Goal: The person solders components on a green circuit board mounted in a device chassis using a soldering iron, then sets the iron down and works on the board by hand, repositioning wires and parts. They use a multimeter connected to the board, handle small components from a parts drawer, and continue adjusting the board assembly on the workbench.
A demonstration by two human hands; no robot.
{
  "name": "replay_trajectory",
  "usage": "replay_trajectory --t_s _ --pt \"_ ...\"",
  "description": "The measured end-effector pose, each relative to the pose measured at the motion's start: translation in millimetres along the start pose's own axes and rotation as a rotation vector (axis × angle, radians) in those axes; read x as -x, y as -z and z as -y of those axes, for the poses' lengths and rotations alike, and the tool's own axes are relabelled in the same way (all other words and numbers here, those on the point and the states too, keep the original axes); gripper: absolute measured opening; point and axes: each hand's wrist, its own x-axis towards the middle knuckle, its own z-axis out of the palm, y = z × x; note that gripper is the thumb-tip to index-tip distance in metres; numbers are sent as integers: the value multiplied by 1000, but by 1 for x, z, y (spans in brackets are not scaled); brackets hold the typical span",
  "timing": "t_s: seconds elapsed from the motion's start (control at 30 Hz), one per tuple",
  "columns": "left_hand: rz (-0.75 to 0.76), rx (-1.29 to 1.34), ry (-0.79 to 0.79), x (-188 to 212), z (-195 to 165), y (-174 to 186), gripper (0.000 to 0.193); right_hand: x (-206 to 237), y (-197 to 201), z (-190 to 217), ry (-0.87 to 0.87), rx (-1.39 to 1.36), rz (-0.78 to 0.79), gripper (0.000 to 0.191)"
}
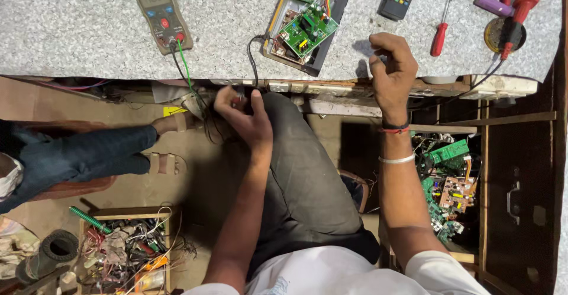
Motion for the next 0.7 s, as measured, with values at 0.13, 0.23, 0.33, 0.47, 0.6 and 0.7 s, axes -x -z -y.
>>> replay_trajectory --t_s 0.13,0.23,0.33,0.47,0.6,0.7 --pt "243 193 388 -16 35 16 43 8 -2 7 20 33 -8 28" --pt "522 -10 403 -23 42 33 26 17 -5 16 38 13 -13 26" --pt "573 -180 116 -9 29 39 28 29 -5 24 100 74 -34 21" --pt "511 -504 -86 1 -4 39 29 64 -9 28 178 255 -111 16" --pt "415 -648 -220 9 -39 25 30 112 -19 29 253 275 -90 16" --pt "532 -371 50 22 -58 15 36 127 -23 21 1 170 13 14"
